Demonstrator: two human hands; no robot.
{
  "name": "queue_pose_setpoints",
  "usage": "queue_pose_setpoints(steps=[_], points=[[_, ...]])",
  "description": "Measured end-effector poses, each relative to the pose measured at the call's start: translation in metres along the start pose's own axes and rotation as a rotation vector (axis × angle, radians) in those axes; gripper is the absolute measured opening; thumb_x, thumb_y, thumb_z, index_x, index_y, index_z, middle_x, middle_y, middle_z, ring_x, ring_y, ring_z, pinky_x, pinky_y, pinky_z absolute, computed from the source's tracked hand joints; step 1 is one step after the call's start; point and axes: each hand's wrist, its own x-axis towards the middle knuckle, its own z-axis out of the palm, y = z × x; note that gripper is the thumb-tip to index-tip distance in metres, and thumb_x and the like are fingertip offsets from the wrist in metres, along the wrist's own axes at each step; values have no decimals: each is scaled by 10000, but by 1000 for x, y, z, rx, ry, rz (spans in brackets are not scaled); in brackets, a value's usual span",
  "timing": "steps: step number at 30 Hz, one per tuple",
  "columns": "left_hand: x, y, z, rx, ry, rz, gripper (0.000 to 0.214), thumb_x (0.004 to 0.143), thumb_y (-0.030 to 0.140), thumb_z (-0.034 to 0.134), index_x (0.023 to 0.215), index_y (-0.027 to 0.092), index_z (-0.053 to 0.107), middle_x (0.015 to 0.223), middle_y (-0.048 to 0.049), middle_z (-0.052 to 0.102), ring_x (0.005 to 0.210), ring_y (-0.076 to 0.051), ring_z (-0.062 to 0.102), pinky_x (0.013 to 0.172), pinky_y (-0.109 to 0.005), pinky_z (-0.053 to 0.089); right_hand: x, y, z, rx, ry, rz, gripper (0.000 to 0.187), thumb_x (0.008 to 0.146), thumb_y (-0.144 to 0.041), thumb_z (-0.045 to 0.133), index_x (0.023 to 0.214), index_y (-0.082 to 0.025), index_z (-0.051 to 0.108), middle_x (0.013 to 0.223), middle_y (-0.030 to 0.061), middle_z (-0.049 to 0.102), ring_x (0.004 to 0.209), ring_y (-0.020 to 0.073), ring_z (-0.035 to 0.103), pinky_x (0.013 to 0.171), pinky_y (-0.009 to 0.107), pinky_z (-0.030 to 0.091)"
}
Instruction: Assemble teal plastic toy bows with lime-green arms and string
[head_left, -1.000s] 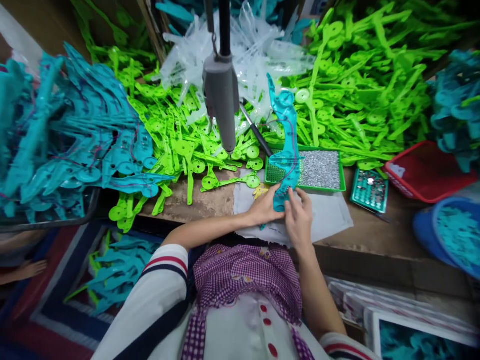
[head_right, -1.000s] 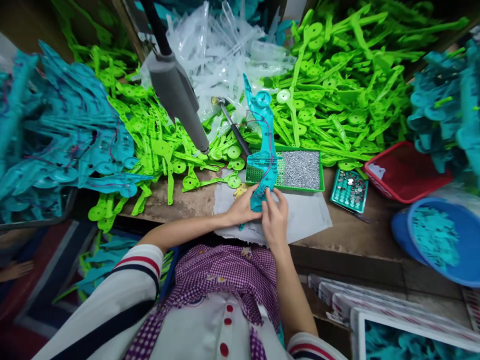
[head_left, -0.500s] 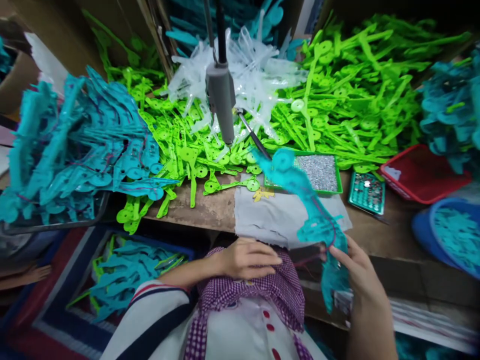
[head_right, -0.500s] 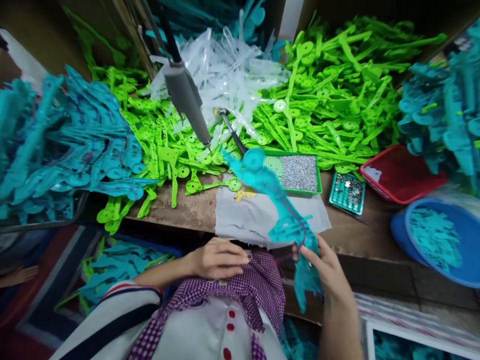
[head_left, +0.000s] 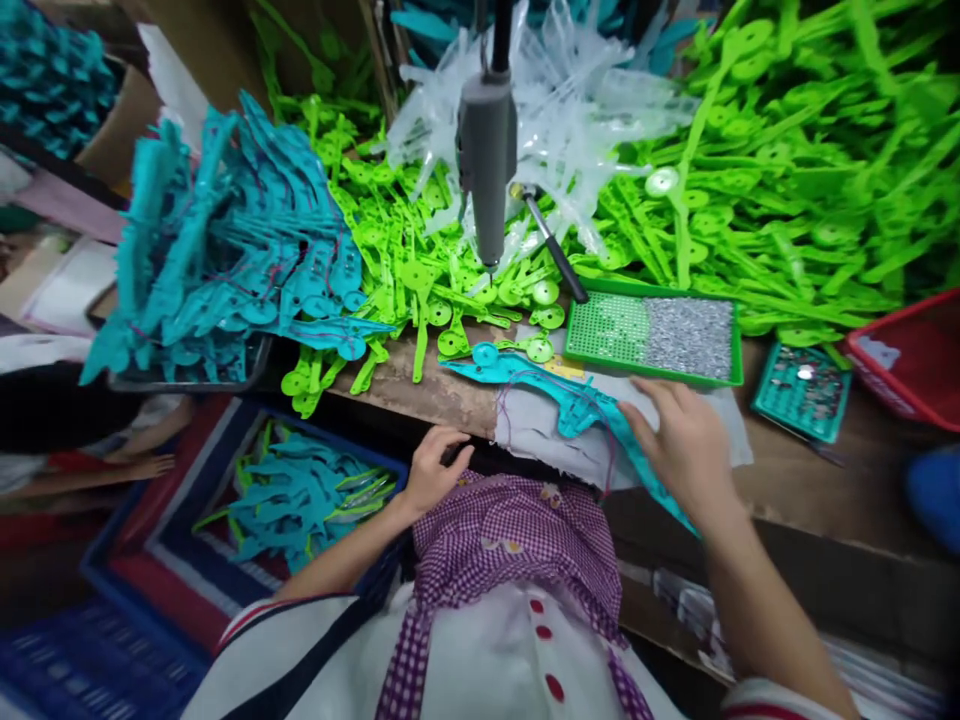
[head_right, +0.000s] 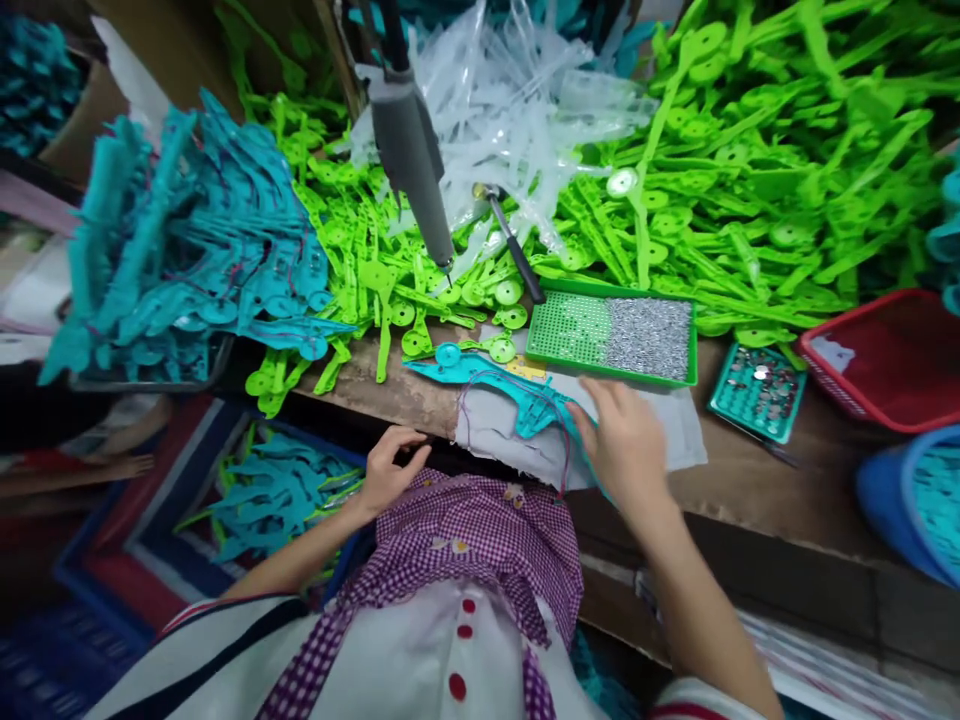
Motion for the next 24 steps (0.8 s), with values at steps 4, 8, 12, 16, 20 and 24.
queue_pose_setpoints(steps=[4, 8, 12, 16, 20, 24], points=[[18, 3, -7, -17, 204, -94, 85, 921, 290, 655, 986, 243, 683, 902, -19, 682, 784, -170, 656, 655, -332, 585, -17, -69, 50, 68, -195, -286, 355, 1015, -375, 500, 1323, -250, 625, 1048, 93, 701, 853, 216, 652, 736, 338, 508], [66, 16, -3, -67, 254, -74, 124, 956, 283, 615, 1012, 202, 689, 953, -34, 698, 857, -149, 657, 752, -308, 570, -11, -92, 96, -16, -296, -265, 394, 1025, -350, 473, 1377, -230, 604, 1013, 98, 704, 835, 218, 655, 688, 320, 468], [116, 20, 4, -91, 106, 41, 140, 981, 267, 574, 1016, 209, 697, 1017, -50, 725, 998, -175, 670, 890, -347, 561, 2, -90, 102, -44, -326, -168, 396, 1044, -334, 404, 1369, -243, 612, 1002, 90, 709, 699, 188, 639, 564, 292, 377], [134, 13, 12, -52, 13, 77, 186, 988, 264, 569, 1133, 213, 673, 1133, -65, 720, 1105, -199, 655, 988, -385, 528, 0, -91, 87, 52, -257, -178, 331, 1044, -297, 410, 1098, -211, 725, 923, 83, 711, 718, 172, 649, 603, 272, 415], [108, 3, 18, 34, -259, 132, 243, 976, 287, 605, 1199, 214, 665, 1192, -73, 709, 1185, -231, 625, 1052, -426, 477, -11, -83, 67, 323, 53, -51, 293, 1026, -388, 476, 1068, -232, 722, 983, 82, 701, 888, 191, 678, 777, 311, 531], [78, 0, 24, 191, -364, 99, 284, 946, 327, 652, 1216, 245, 687, 1192, -75, 707, 1260, -271, 564, 1077, -471, 425, 3, -68, 59, 577, 235, 208, 332, 987, -518, 497, 942, -225, 646, 948, 76, 686, 841, 195, 674, 733, 353, 566]])
